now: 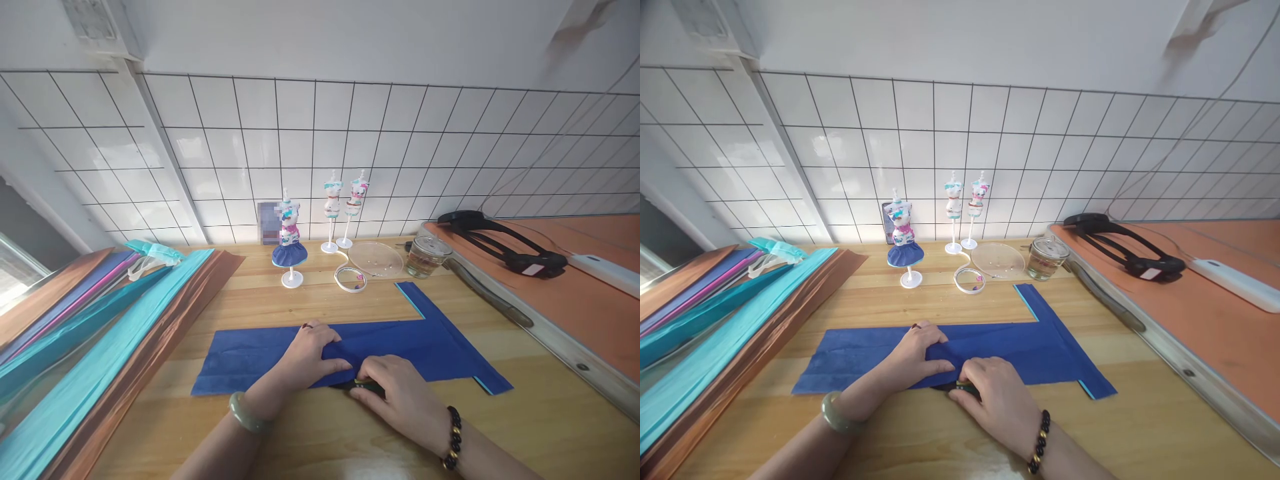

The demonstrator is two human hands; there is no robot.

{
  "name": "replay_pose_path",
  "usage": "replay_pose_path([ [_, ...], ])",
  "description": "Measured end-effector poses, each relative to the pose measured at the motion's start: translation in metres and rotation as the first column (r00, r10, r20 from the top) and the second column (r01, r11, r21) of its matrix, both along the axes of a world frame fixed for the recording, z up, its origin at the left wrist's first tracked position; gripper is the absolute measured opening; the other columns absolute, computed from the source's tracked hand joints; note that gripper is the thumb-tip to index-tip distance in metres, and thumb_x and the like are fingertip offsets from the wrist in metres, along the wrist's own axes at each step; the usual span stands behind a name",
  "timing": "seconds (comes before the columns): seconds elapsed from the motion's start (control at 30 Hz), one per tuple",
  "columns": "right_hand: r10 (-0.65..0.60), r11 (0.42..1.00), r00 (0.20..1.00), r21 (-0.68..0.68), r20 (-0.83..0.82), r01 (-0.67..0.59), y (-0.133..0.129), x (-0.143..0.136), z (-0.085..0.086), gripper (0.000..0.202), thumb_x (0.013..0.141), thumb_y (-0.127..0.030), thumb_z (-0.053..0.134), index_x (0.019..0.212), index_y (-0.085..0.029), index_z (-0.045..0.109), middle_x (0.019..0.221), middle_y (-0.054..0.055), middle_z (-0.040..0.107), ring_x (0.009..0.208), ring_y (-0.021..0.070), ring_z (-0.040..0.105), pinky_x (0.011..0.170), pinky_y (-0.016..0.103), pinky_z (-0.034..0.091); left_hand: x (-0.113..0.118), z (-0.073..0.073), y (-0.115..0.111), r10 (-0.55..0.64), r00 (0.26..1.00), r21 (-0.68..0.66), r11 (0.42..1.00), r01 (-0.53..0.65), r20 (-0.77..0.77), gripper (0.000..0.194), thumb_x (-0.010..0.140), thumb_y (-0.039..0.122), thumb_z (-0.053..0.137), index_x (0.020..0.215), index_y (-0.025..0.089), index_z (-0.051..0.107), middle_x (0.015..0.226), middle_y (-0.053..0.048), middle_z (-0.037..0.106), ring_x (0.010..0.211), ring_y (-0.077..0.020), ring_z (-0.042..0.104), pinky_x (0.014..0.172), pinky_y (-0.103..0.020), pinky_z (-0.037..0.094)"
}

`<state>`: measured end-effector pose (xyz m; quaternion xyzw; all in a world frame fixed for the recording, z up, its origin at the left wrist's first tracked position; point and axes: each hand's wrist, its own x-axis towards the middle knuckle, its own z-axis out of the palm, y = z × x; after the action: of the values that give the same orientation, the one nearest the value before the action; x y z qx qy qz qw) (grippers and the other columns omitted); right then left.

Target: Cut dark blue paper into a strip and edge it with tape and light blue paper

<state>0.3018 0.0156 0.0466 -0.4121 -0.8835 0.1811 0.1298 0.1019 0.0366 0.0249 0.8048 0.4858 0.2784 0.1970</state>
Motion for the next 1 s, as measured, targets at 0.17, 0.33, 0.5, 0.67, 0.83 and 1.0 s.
replay_pose_path([
  [0.17,-0.005,1.0,1.0,-0.016,0.003,0.005,-0.004,-0.001,0.002,0.016,0.083,-0.037,0.055,0.08,-0.022,0.055,0.081,0.0,0.065,0.076,0.0189,0.058,0.068,0.03,0.037,0.0,0.0,0.0,0.0,1.0,-0.005,1.0,0.0,0.012,0.035,0.068,0.047,0.068,0.091,0.022,0.062,0.086,-0.001,0.066,0.088,-0.0193,0.055,0.081,-0.031,0.04],
  [0.33,-0.003,1.0,1.0,-0.011,0.003,0.003,-0.007,-0.006,0.001,0.015,0.083,-0.036,0.055,0.08,-0.022,0.054,0.081,0.0,0.064,0.076,0.0191,0.057,0.068,0.03,0.037,0.0,-0.001,-0.001,0.008,1.0,0.001,1.0,-0.008,0.025,0.032,0.069,0.046,0.067,0.091,0.023,0.062,0.087,0.0,0.065,0.088,-0.019,0.055,0.08,-0.031,0.04],
  [0.5,0.003,1.0,1.0,-0.006,-0.002,-0.003,-0.006,-0.011,-0.002,0.015,0.082,-0.036,0.057,0.08,-0.021,0.055,0.08,0.0,0.064,0.076,0.019,0.057,0.067,0.03,0.036,-0.001,-0.001,-0.002,0.011,0.999,0.006,1.0,-0.011,0.033,0.031,0.069,0.042,0.068,0.092,0.022,0.063,0.087,0.0,0.066,0.089,-0.0186,0.055,0.081,-0.029,0.04],
  [0.67,0.009,1.0,1.0,-0.012,-0.013,-0.009,-0.005,-0.013,-0.004,0.015,0.082,-0.036,0.057,0.08,-0.021,0.055,0.081,0.0,0.064,0.076,0.0186,0.057,0.067,0.029,0.036,-0.001,0.0,-0.002,0.012,0.999,0.001,1.0,-0.012,0.032,0.029,0.069,0.04,0.069,0.091,0.022,0.063,0.086,0.0,0.066,0.088,-0.0183,0.054,0.081,-0.03,0.04],
  [0.83,0.006,1.0,1.0,-0.007,-0.021,-0.006,-0.005,-0.013,-0.004,0.016,0.084,-0.037,0.055,0.079,-0.021,0.054,0.08,0.0,0.064,0.075,0.0183,0.057,0.067,0.029,0.037,-0.001,0.001,-0.002,0.013,0.999,-0.001,1.0,-0.013,0.033,0.03,0.069,0.042,0.068,0.091,0.022,0.063,0.087,0.0,0.066,0.088,-0.0188,0.054,0.081,-0.03,0.04],
  [1.0,0.007,1.0,1.0,-0.002,-0.026,-0.007,-0.005,-0.013,-0.004,0.016,0.084,-0.035,0.055,0.077,-0.022,0.054,0.079,-0.001,0.065,0.074,0.0171,0.058,0.067,0.029,0.037,-0.001,0.0,-0.001,0.009,0.999,0.0,1.0,-0.009,0.031,0.029,0.07,0.043,0.068,0.09,0.023,0.063,0.086,0.0,0.066,0.087,-0.0189,0.054,0.08,-0.031,0.04],
])
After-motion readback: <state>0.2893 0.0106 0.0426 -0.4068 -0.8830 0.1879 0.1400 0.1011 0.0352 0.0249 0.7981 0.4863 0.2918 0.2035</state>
